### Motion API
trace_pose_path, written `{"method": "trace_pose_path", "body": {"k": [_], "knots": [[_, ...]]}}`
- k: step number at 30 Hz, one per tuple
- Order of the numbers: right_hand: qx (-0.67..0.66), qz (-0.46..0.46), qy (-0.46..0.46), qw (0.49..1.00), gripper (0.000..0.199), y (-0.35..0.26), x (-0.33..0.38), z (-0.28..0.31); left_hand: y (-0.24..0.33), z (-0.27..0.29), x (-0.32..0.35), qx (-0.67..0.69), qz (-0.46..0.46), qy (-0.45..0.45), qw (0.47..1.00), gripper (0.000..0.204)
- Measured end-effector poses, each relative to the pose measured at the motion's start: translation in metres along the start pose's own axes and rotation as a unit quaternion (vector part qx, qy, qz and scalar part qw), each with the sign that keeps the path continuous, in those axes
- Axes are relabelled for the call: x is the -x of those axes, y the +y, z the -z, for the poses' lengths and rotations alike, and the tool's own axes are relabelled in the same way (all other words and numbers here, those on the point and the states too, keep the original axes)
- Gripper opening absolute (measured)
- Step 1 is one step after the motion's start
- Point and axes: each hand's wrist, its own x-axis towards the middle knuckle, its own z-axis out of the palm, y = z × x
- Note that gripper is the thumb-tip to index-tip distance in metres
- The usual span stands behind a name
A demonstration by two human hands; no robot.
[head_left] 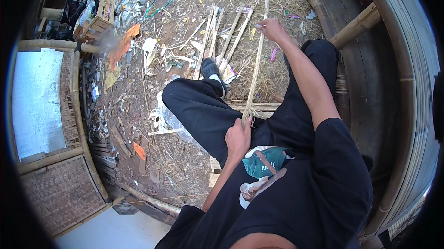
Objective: The person strips bark from thin bamboo slats using a small blade, handling several slats one after another.
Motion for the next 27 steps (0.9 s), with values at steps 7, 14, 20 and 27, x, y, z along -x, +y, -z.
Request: {"method": "trace_pose_path", "body": {"k": [7,14,20,27], "knots": [[0.039,0.0,0.029,0.999,0.025,0.002,0.008,-0.013,0.003,-0.001,0.0,-0.013,-0.002,-0.009,1.0,0.048],[-0.067,0.173,-0.151,0.971,0.023,-0.052,0.042,-0.018,0.002,-0.001,-0.007,-0.025,0.034,-0.024,0.999,0.05],[-0.008,0.122,-0.224,0.967,0.027,-0.039,0.026,0.048,-0.001,0.0,-0.006,0.011,0.038,-0.016,0.999,0.053],[0.084,0.1,-0.296,0.946,0.055,-0.021,0.026,0.065,-0.006,0.007,-0.008,0.136,0.041,0.007,0.99,0.053]]}}
